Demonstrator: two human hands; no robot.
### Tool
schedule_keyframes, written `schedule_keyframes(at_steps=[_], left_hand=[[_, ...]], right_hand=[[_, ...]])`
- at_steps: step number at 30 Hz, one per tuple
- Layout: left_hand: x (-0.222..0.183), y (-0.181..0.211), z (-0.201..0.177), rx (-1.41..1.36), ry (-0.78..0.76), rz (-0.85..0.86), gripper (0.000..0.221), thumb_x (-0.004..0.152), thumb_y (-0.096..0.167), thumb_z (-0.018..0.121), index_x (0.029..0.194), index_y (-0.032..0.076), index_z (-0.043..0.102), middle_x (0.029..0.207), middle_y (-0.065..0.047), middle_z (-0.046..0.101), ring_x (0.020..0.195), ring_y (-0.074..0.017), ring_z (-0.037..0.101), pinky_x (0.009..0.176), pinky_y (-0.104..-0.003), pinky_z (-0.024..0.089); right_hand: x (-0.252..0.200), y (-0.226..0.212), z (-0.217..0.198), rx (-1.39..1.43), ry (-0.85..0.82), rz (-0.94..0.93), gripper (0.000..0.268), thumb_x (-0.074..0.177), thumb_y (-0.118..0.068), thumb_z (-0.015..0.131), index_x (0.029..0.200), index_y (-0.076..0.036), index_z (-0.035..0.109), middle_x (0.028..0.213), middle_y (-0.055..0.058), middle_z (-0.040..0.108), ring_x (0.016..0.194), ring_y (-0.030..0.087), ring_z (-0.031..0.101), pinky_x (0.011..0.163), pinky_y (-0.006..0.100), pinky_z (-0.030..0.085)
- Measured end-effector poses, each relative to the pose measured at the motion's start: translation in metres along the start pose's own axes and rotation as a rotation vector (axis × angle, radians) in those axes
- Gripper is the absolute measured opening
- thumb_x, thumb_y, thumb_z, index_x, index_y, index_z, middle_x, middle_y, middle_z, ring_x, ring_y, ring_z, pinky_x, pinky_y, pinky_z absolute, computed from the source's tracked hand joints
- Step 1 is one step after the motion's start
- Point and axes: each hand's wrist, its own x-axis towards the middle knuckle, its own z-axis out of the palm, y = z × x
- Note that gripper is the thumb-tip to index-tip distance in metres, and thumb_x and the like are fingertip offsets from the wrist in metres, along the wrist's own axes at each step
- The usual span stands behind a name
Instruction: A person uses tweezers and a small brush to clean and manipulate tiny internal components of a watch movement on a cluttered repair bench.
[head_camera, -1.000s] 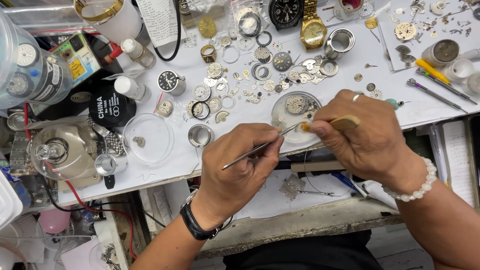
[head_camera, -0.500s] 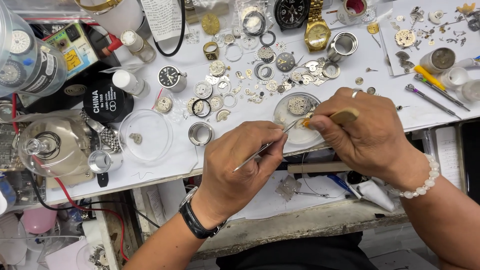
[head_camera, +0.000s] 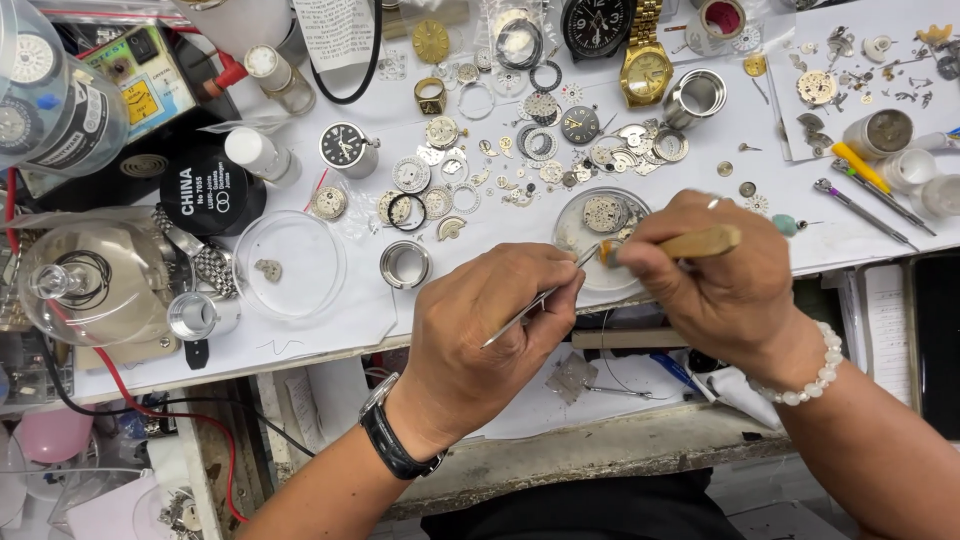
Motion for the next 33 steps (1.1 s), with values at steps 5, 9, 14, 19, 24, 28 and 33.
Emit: schedule_keyframes(at_steps=[5,9,14,19,24,28,33], left_hand=[[-0.001,0.000,0.000,-0.006,0.005,-0.009,0.025,0.092,-0.010,0.079,0.104,0.001,0.059,0.093,-0.011,0.074,0.080,-0.0239,0.075,0.071,-0.030,0.060],[0.000,0.000,0.000,-0.012,0.005,-0.010,0.026,0.091,-0.012,0.079,0.102,0.001,0.059,0.094,-0.011,0.074,0.081,-0.0239,0.075,0.072,-0.030,0.060],[0.001,0.001,0.000,0.005,0.011,-0.005,0.025,0.092,-0.012,0.078,0.102,0.001,0.059,0.091,-0.010,0.073,0.078,-0.0230,0.073,0.068,-0.029,0.058],[0.000,0.001,0.001,0.010,0.004,0.004,0.028,0.093,-0.012,0.078,0.105,0.001,0.057,0.090,-0.010,0.072,0.074,-0.0227,0.072,0.065,-0.028,0.056],[0.002,0.002,0.000,0.013,-0.014,-0.002,0.023,0.094,-0.010,0.077,0.101,0.000,0.058,0.091,-0.009,0.072,0.078,-0.0225,0.074,0.066,-0.029,0.057],[0.002,0.002,-0.001,0.007,-0.021,-0.011,0.023,0.093,-0.011,0.077,0.100,0.000,0.059,0.091,-0.009,0.072,0.078,-0.0226,0.074,0.066,-0.028,0.058],[0.004,0.004,-0.002,-0.013,-0.026,-0.014,0.022,0.093,-0.011,0.076,0.101,0.000,0.059,0.092,-0.010,0.072,0.078,-0.0228,0.073,0.066,-0.028,0.058]], right_hand=[[0.000,0.001,0.000,0.039,0.073,0.006,0.029,0.103,-0.020,0.056,0.085,0.002,0.062,0.070,0.011,0.066,0.057,0.023,0.062,0.053,0.034,0.048],[-0.002,-0.002,0.002,0.155,0.071,0.030,0.027,0.102,-0.021,0.056,0.085,0.000,0.061,0.072,0.010,0.067,0.057,0.019,0.064,0.053,0.029,0.050],[0.004,-0.008,-0.002,0.103,0.075,0.075,0.022,0.103,-0.014,0.059,0.091,0.004,0.062,0.078,0.014,0.067,0.063,0.025,0.062,0.060,0.034,0.048],[0.003,-0.008,-0.003,0.058,0.105,0.100,0.024,0.106,-0.013,0.057,0.095,0.006,0.066,0.080,0.015,0.069,0.066,0.025,0.064,0.062,0.034,0.047],[0.008,-0.005,-0.008,0.039,-0.017,0.038,0.030,0.108,-0.018,0.049,0.091,0.004,0.062,0.078,0.012,0.068,0.063,0.026,0.062,0.060,0.037,0.048],[-0.001,0.003,-0.016,-0.082,-0.081,0.054,0.017,0.110,-0.017,0.055,0.103,-0.001,0.060,0.082,0.010,0.066,0.070,0.028,0.060,0.062,0.041,0.043],[0.006,0.001,-0.016,0.021,-0.043,0.066,0.024,0.107,-0.019,0.054,0.096,0.000,0.063,0.077,0.010,0.068,0.069,0.024,0.066,0.060,0.034,0.051]])
